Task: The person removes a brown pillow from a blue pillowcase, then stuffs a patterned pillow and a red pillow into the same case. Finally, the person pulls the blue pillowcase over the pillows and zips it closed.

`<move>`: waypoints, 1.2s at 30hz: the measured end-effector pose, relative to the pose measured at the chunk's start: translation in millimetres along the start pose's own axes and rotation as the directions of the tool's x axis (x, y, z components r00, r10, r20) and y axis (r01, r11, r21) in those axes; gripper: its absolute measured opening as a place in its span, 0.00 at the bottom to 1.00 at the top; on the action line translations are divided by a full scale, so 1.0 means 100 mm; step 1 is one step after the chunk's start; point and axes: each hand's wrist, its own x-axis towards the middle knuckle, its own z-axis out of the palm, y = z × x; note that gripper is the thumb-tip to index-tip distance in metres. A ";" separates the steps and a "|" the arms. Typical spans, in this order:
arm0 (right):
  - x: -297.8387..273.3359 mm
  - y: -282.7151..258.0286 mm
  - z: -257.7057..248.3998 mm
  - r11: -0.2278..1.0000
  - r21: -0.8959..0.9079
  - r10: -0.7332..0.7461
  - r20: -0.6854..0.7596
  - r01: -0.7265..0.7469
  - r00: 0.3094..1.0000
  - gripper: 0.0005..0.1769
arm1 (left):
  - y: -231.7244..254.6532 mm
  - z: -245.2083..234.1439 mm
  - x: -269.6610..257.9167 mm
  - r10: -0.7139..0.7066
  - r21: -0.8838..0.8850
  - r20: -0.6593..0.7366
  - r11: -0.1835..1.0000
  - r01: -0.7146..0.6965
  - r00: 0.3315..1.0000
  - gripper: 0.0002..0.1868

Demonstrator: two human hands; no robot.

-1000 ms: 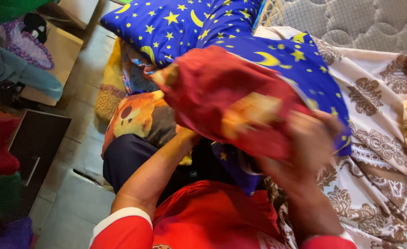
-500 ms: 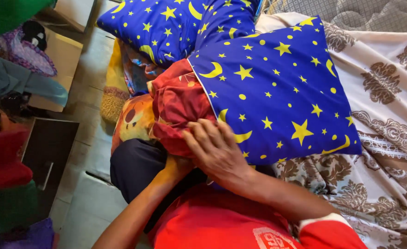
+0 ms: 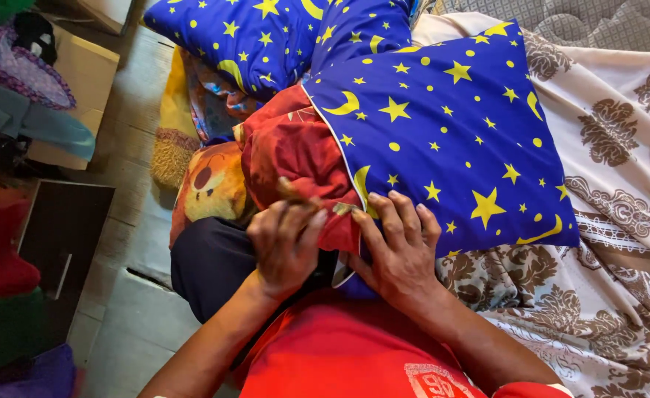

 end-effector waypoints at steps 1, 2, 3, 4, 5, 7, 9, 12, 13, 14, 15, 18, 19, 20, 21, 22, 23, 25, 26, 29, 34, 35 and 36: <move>0.03 -0.01 0.00 1.000 0.007 0.002 0.007 -0.002 1.000 0.34 | 0.00 0.02 0.06 0.037 -0.003 0.007 0.999 -0.037 0.999 0.20; 0.05 -0.02 -0.01 1.000 0.014 0.003 0.013 -0.004 1.000 0.35 | 0.01 0.04 0.11 0.075 -0.006 0.015 0.997 -0.075 0.997 0.20; 0.06 -0.02 -0.02 1.000 0.015 0.008 0.016 -0.008 1.000 0.35 | 0.01 0.03 0.17 0.076 -0.010 0.019 0.997 -0.075 0.997 0.20; 0.06 -0.03 -0.04 1.000 0.015 0.013 0.031 -0.014 0.999 0.35 | 0.01 0.02 0.22 0.060 -0.039 0.057 0.998 -0.058 0.997 0.20; 0.08 -0.03 -0.06 1.000 0.015 0.009 0.046 -0.010 0.999 0.35 | 0.02 0.00 0.28 0.040 -0.064 0.090 0.997 -0.034 0.995 0.19; 0.14 -0.02 -0.15 1.000 0.020 0.019 0.068 -0.021 0.997 0.35 | 0.00 -0.06 0.41 0.017 -0.112 0.109 0.994 -0.005 0.994 0.20; 0.19 0.02 -0.24 0.999 0.021 0.032 0.088 -0.034 0.996 0.35 | -0.05 -0.13 0.54 0.001 -0.161 0.125 0.987 0.020 0.992 0.20; 0.24 0.13 -0.37 0.995 0.049 0.086 0.097 -0.091 0.992 0.37 | -0.16 -0.22 0.70 -0.003 -0.221 0.135 0.975 0.033 0.991 0.20; 0.24 0.18 -0.42 0.990 0.067 0.117 0.110 -0.125 0.987 0.37 | -0.21 -0.22 0.72 -0.009 -0.205 0.124 0.978 0.034 0.992 0.19; 0.25 0.22 -0.47 0.984 0.084 0.148 0.122 -0.159 0.981 0.38 | -0.26 -0.22 0.74 -0.015 -0.190 0.112 0.981 0.036 0.994 0.18; 0.26 0.27 -0.51 0.983 0.079 0.155 0.115 -0.164 0.981 0.38 | -0.28 -0.21 0.74 -0.006 -0.194 0.108 0.981 0.027 0.994 0.18; 0.25 0.46 -0.54 0.966 0.147 0.196 0.116 -0.212 0.974 0.35 | -0.33 -0.18 0.72 -0.021 -0.170 0.081 0.985 0.035 0.996 0.16; 0.24 0.56 -0.51 0.944 0.239 0.210 0.096 -0.228 0.973 0.30 | -0.33 -0.17 0.69 -0.036 -0.170 0.076 0.984 0.049 0.996 0.15; 0.23 0.66 -0.46 0.914 0.329 0.226 0.077 -0.239 0.971 0.25 | -0.34 -0.16 0.66 -0.052 -0.170 0.072 0.983 0.063 0.996 0.14; 0.18 0.79 -0.41 0.913 0.330 0.226 0.081 -0.240 0.971 0.25 | -0.34 -0.14 0.58 -0.054 -0.169 0.075 0.983 0.066 0.996 0.14; 0.12 0.92 -0.36 0.900 0.273 0.353 0.003 -0.341 0.935 0.17 | -0.35 -0.12 0.51 -0.075 -0.175 0.083 0.981 0.089 0.994 0.14; 0.08 1.07 -0.30 0.871 0.225 0.464 -0.086 -0.436 0.882 0.14 | -0.36 -0.10 0.44 -0.096 -0.179 0.086 0.978 0.110 0.992 0.13; 0.14 1.16 -0.45 0.909 -0.001 0.412 -0.155 -0.417 0.898 0.14 | -0.32 -0.06 0.22 -0.121 -0.180 0.096 0.974 0.137 0.988 0.13; 0.19 1.22 -0.52 0.890 -0.228 0.350 -0.212 -0.395 0.912 0.16 | -0.32 -0.03 0.12 -0.142 -0.183 0.107 0.970 0.160 0.984 0.12; 0.00 1.35 -0.45 0.646 0.354 0.712 0.040 -0.676 0.701 0.12 | -0.19 0.08 -0.19 -0.192 -0.212 0.133 0.953 0.217 0.972 0.12; 0.66 1.22 -0.39 0.985 0.135 0.106 -0.008 -0.104 0.994 0.16 | -0.13 0.11 -0.14 -0.202 -0.229 0.103 0.948 0.221 0.974 0.12; 0.85 1.14 -0.39 0.993 0.112 -0.038 0.069 0.030 0.997 0.21 | -0.13 0.11 -0.15 -0.197 -0.221 0.100 0.951 0.215 0.975 0.13; 1.00 1.16 -0.26 0.993 0.113 -0.041 0.062 0.034 0.997 0.21 | -0.12 0.11 -0.15 -0.195 -0.217 0.095 0.953 0.211 0.976 0.13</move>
